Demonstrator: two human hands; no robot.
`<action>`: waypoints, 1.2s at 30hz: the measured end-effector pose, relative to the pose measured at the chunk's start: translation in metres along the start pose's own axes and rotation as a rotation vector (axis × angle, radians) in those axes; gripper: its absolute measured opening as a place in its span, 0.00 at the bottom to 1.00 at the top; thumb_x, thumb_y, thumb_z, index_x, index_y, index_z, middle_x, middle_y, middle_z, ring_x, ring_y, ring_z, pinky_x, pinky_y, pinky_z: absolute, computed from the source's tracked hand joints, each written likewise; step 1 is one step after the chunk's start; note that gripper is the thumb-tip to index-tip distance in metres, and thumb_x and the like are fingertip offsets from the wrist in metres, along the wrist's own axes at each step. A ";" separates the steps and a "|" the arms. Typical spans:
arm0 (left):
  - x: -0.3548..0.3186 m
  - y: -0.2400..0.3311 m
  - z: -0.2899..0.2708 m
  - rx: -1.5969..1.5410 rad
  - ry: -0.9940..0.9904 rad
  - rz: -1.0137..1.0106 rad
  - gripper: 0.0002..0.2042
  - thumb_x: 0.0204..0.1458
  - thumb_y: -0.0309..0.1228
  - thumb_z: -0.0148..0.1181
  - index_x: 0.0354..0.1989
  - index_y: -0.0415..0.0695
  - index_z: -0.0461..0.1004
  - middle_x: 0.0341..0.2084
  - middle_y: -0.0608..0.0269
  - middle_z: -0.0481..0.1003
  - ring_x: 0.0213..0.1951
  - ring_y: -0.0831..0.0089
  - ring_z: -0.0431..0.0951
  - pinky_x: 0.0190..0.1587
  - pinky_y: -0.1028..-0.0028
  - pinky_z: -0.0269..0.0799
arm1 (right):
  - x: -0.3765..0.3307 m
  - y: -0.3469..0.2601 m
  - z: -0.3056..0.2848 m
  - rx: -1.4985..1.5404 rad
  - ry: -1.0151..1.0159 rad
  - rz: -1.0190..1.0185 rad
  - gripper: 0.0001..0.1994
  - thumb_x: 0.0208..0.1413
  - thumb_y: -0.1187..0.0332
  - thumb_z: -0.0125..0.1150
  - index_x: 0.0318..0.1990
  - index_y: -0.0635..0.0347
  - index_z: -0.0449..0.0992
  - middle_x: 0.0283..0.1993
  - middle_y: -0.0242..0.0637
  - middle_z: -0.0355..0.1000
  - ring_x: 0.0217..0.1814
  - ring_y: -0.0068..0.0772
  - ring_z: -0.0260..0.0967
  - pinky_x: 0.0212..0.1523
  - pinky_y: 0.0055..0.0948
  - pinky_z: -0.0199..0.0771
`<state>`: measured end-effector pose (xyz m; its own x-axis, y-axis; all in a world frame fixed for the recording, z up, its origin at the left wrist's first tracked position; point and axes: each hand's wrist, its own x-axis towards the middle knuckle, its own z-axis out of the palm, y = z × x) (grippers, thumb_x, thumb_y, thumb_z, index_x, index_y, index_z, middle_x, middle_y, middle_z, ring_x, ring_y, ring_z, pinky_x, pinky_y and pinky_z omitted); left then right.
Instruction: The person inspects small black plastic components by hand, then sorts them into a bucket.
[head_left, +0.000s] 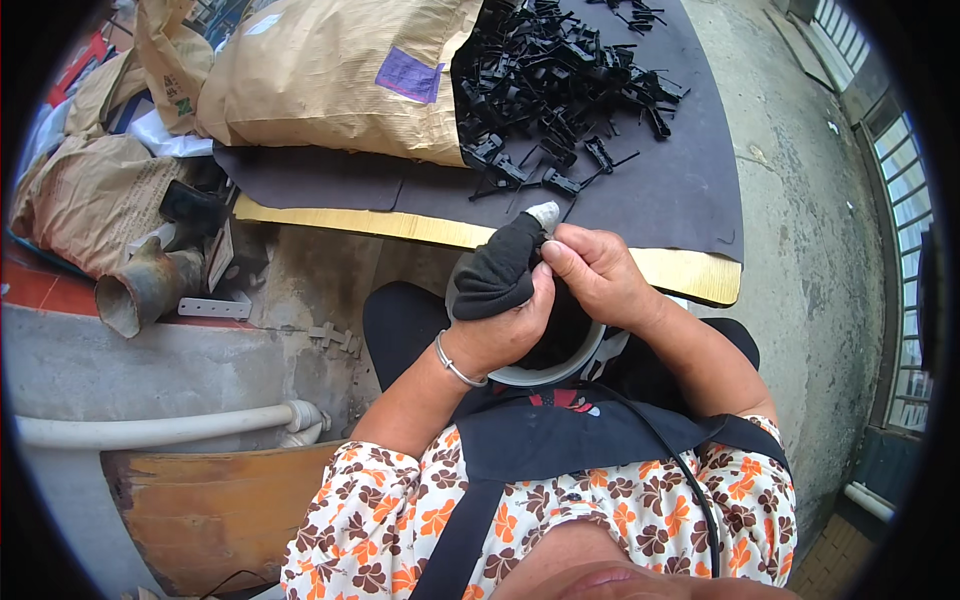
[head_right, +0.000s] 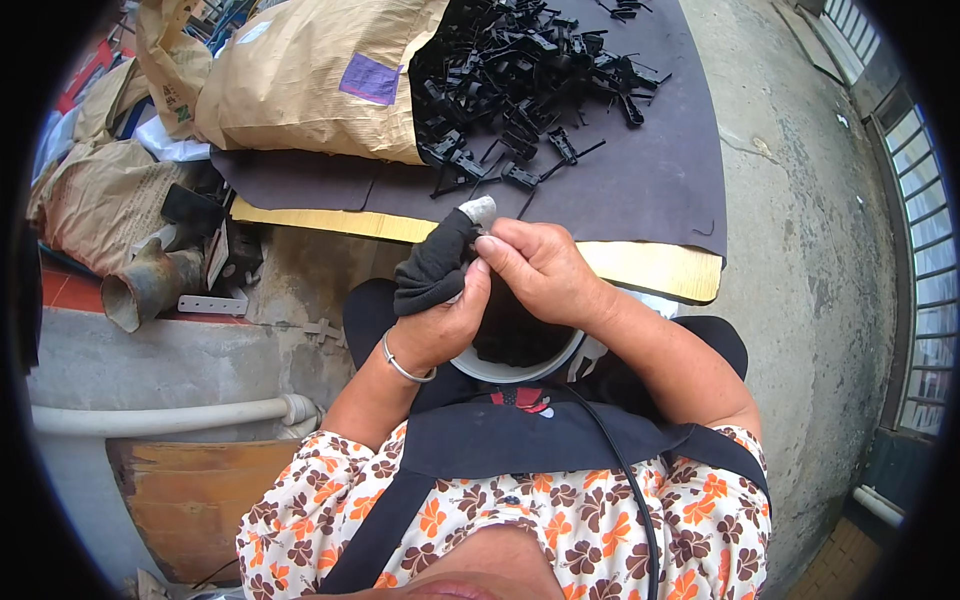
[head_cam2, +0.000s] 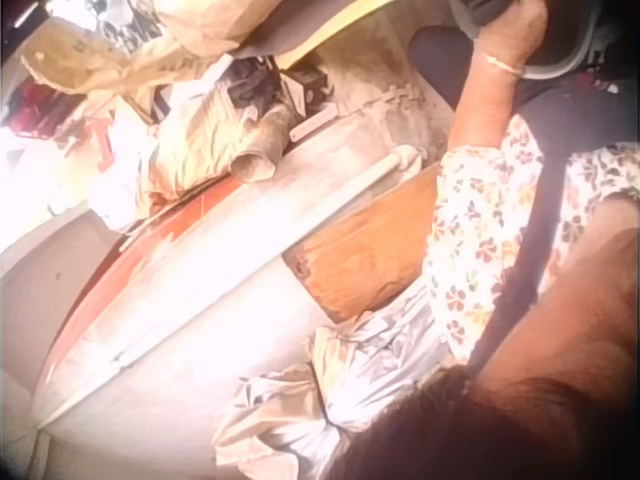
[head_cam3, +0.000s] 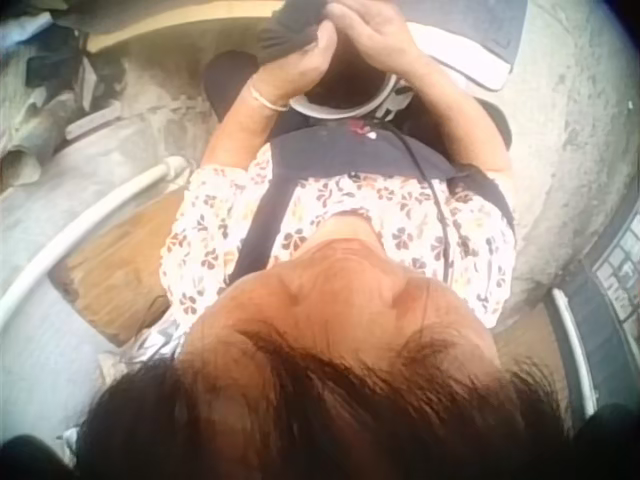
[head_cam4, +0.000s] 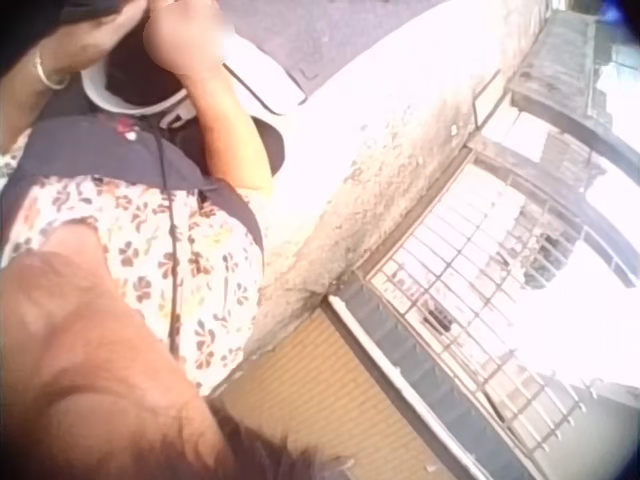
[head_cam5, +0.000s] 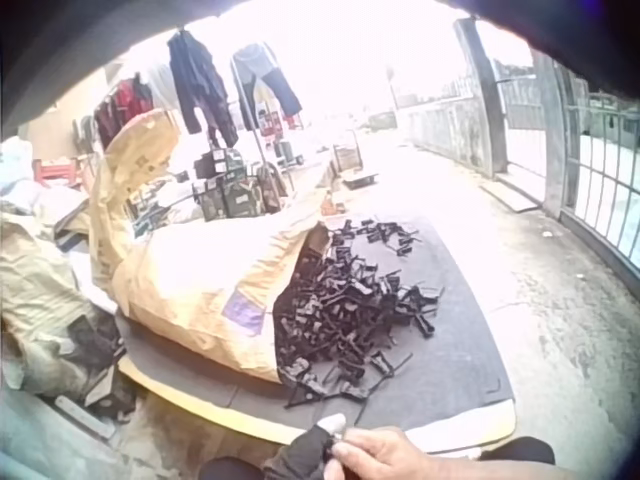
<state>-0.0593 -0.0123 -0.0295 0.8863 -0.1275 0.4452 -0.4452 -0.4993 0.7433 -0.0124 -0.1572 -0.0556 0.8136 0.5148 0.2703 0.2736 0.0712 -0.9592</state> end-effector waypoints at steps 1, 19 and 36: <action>0.000 0.002 0.000 -0.075 0.013 -0.025 0.18 0.49 0.21 0.51 0.51 0.31 0.65 0.42 0.47 0.73 0.42 0.61 0.75 0.47 0.70 0.69 | -0.002 -0.006 -0.003 -0.015 0.003 0.013 0.13 0.59 0.67 0.51 0.25 0.65 0.66 0.18 0.38 0.61 0.22 0.22 0.54 0.24 0.27 0.61; 0.009 0.000 -0.006 -0.241 -0.047 -0.165 0.17 0.50 0.26 0.57 0.49 0.35 0.67 0.33 0.61 0.73 0.32 0.76 0.71 0.37 0.76 0.68 | -0.001 -0.008 -0.012 0.037 0.003 0.085 0.10 0.59 0.65 0.52 0.32 0.64 0.69 0.21 0.25 0.61 0.24 0.15 0.55 0.24 0.21 0.58; 0.007 -0.011 -0.016 -0.849 -0.044 -0.489 0.19 0.57 0.25 0.47 0.56 0.36 0.60 0.33 0.63 0.73 0.24 0.83 0.68 0.25 0.82 0.66 | 0.000 -0.013 -0.034 -0.352 -0.111 -0.194 0.05 0.49 0.74 0.61 0.34 0.64 0.76 0.24 0.34 0.71 0.24 0.19 0.67 0.25 0.21 0.65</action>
<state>-0.0503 0.0062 -0.0270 0.9937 -0.1116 -0.0136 0.0440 0.2749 0.9605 0.0019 -0.1870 -0.0402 0.6747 0.6109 0.4142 0.5906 -0.1103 -0.7994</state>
